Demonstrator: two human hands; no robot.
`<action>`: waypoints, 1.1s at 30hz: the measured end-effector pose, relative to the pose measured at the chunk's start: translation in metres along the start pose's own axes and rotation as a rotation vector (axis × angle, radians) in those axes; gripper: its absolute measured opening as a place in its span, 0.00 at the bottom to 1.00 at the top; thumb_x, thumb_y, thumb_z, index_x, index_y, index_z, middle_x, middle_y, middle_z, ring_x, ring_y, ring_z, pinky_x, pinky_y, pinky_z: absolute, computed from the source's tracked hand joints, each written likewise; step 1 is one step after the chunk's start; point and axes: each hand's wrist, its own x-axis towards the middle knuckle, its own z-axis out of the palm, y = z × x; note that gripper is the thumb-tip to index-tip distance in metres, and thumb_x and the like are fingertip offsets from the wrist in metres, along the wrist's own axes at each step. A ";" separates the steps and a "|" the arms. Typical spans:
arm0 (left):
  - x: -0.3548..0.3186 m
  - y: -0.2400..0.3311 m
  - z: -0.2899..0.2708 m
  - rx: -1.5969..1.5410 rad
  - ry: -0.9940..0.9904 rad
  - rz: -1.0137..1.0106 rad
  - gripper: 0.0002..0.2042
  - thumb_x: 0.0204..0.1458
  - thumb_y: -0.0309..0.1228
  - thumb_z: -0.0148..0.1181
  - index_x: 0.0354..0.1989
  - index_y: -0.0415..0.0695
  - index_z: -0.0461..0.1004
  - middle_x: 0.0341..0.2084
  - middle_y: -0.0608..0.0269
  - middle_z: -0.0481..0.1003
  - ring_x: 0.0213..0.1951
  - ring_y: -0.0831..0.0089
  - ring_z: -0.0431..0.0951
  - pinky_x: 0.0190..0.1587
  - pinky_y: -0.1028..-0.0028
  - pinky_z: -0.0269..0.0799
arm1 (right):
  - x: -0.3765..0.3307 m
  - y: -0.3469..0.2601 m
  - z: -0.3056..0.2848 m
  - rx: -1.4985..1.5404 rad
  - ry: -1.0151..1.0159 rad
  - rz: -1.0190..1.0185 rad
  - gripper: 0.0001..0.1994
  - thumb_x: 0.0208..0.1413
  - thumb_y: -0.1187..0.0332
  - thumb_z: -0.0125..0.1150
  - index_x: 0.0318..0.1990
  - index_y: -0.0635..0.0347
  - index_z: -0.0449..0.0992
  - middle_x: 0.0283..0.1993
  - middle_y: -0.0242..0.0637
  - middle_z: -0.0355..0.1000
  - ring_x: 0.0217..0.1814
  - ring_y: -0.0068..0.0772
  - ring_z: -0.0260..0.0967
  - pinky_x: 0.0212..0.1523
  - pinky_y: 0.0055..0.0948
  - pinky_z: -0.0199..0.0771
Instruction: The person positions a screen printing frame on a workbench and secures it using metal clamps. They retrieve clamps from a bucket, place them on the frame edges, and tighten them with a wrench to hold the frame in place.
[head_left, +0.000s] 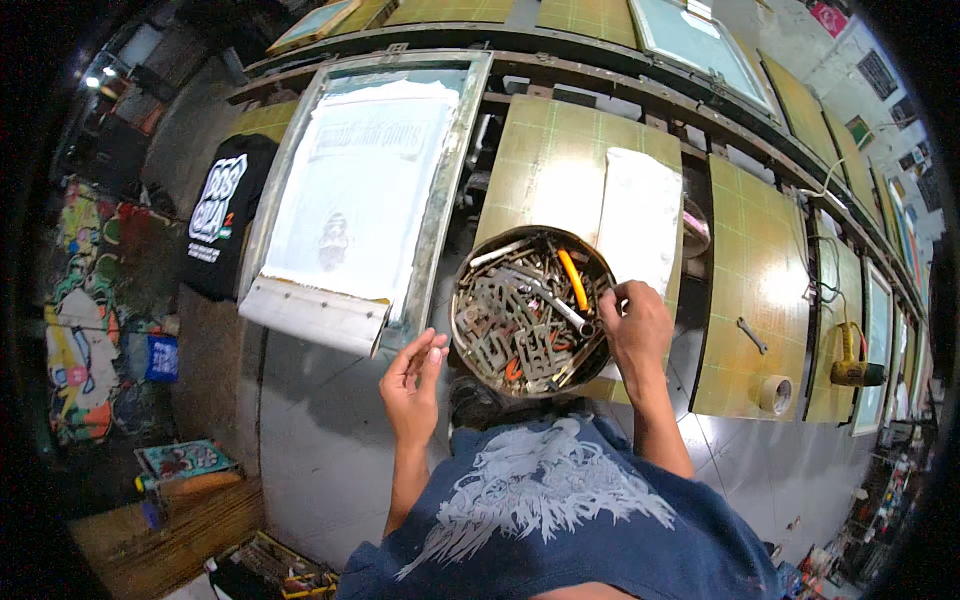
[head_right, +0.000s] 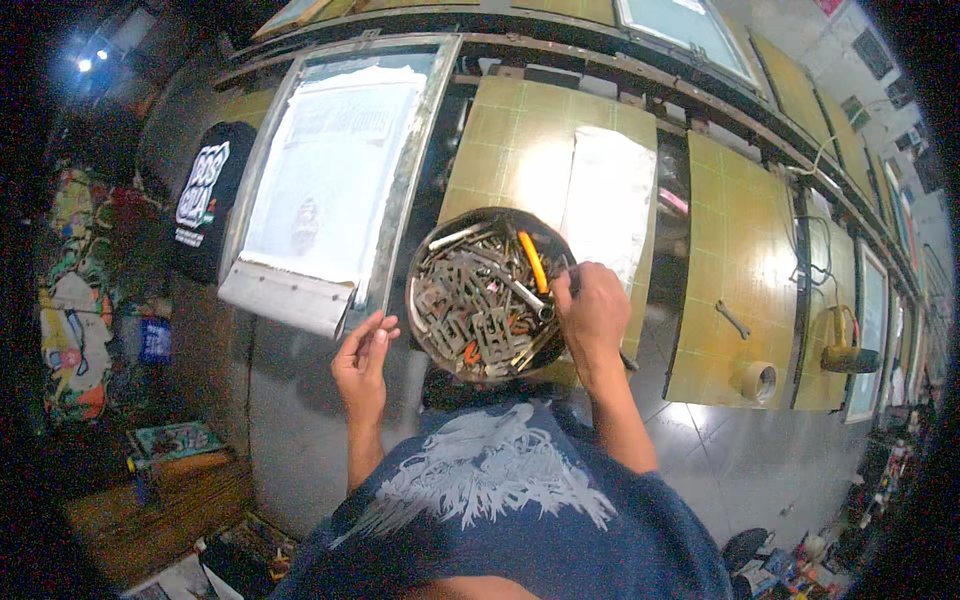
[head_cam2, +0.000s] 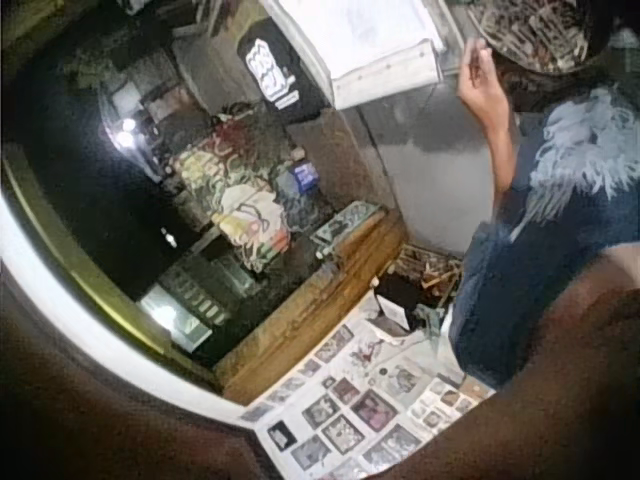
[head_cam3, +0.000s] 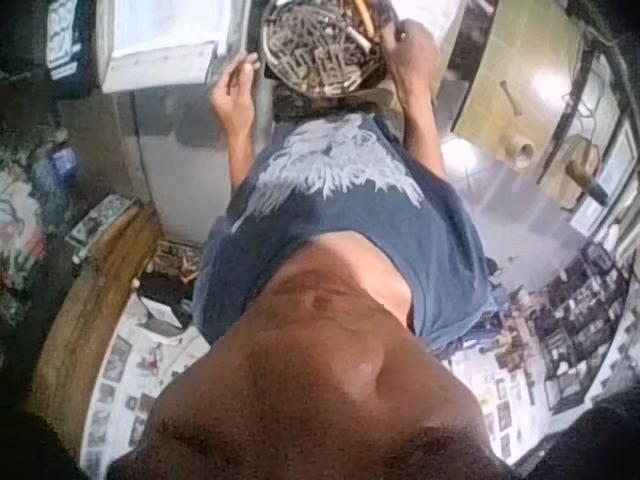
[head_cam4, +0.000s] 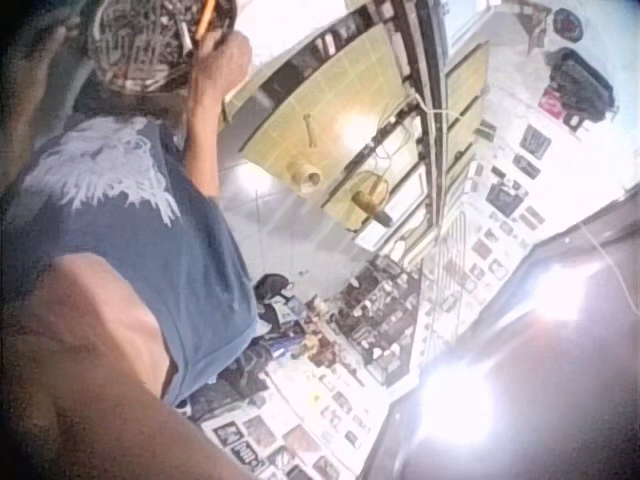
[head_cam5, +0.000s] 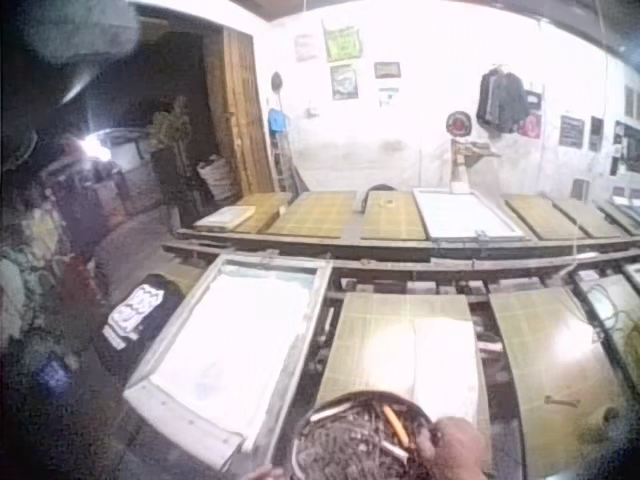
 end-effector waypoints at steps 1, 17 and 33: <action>0.011 0.000 0.005 0.026 -0.036 0.024 0.15 0.61 0.26 0.59 0.53 0.31 0.74 0.43 0.53 0.81 0.45 0.71 0.80 0.52 0.73 0.74 | 0.001 0.002 -0.010 0.020 0.038 0.043 0.08 0.53 0.66 0.64 0.30 0.61 0.75 0.28 0.45 0.74 0.31 0.46 0.73 0.33 0.44 0.72; 0.082 -0.005 0.005 0.033 -0.813 -0.401 0.15 0.65 0.33 0.53 0.55 0.36 0.73 0.37 0.58 0.81 0.36 0.75 0.83 0.32 0.79 0.74 | -0.034 -0.093 -0.005 0.965 -0.283 0.535 0.11 0.63 0.66 0.60 0.40 0.68 0.79 0.37 0.39 0.81 0.38 0.24 0.76 0.41 0.27 0.76; 0.146 0.024 0.016 -0.181 -0.745 -0.395 0.38 0.66 0.61 0.33 0.44 0.32 0.75 0.31 0.55 0.78 0.33 0.68 0.82 0.41 0.72 0.78 | -0.074 -0.073 0.045 -0.089 -0.272 0.224 0.14 0.51 0.66 0.66 0.45 0.59 0.76 0.40 0.44 0.74 0.44 0.50 0.74 0.44 0.43 0.75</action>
